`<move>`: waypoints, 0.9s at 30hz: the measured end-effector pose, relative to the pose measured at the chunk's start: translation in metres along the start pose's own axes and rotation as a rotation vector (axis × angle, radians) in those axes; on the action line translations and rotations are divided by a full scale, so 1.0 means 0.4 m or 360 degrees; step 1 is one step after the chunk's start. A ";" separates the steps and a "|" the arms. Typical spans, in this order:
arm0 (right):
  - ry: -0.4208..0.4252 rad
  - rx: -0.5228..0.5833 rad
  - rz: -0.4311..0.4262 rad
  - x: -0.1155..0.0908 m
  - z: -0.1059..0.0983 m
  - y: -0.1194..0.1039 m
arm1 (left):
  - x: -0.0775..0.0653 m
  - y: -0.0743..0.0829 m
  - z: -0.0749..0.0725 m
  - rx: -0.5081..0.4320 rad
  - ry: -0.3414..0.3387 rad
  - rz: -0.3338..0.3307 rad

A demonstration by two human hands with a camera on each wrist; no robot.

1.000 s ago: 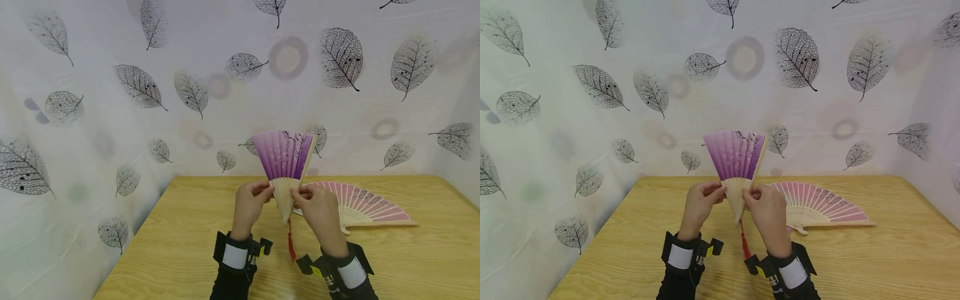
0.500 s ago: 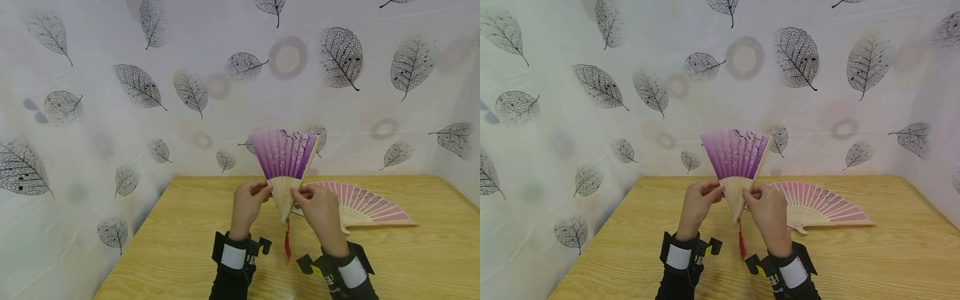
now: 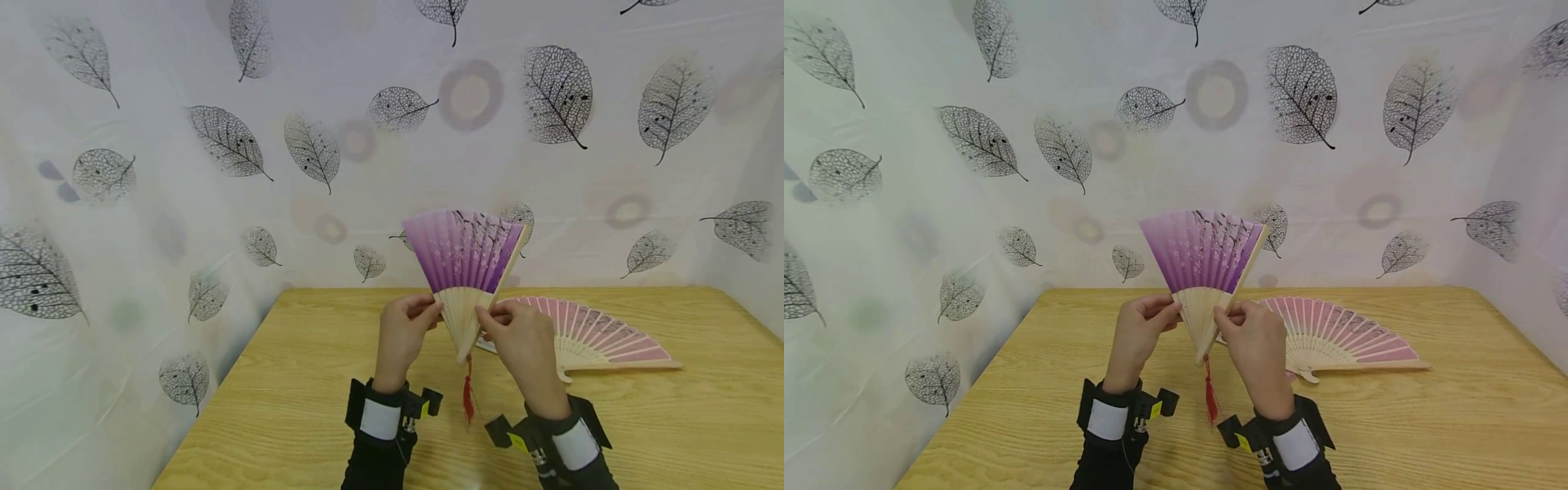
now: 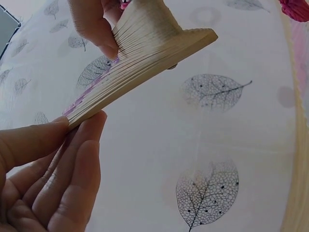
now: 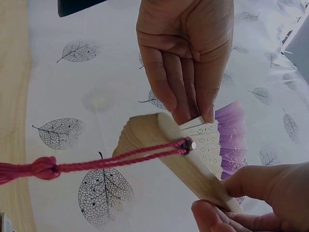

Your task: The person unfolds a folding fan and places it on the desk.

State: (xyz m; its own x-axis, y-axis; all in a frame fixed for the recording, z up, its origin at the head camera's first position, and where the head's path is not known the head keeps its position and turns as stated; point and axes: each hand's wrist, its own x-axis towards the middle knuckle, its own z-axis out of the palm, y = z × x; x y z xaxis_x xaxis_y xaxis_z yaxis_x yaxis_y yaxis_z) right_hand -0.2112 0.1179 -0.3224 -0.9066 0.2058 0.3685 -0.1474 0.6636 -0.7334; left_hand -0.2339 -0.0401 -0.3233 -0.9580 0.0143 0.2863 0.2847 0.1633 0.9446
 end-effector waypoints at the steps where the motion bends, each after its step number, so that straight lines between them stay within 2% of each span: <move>1: 0.0002 -0.0001 0.0002 0.000 0.000 0.000 | 0.000 0.000 0.000 -0.0002 0.0000 -0.0002; 11: 0.0076 0.0006 -0.0017 -0.002 0.002 0.001 | 0.000 0.001 0.002 -0.0017 0.0017 -0.0067; 21: 0.0173 -0.0009 -0.0070 -0.002 0.007 0.000 | 0.010 -0.010 0.007 -0.0105 0.0030 -0.0111; 27: 0.0161 0.0008 -0.0055 -0.001 0.008 0.002 | 0.017 -0.021 0.010 -0.0158 0.0048 -0.0095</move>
State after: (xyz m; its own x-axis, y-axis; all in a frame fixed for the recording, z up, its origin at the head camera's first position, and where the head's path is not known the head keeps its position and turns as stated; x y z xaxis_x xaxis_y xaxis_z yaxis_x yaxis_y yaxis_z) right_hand -0.2121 0.1162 -0.3250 -0.8564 0.2546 0.4492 -0.1801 0.6681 -0.7220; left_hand -0.2429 -0.0374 -0.3301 -0.9724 -0.0227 0.2322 0.2304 0.0646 0.9710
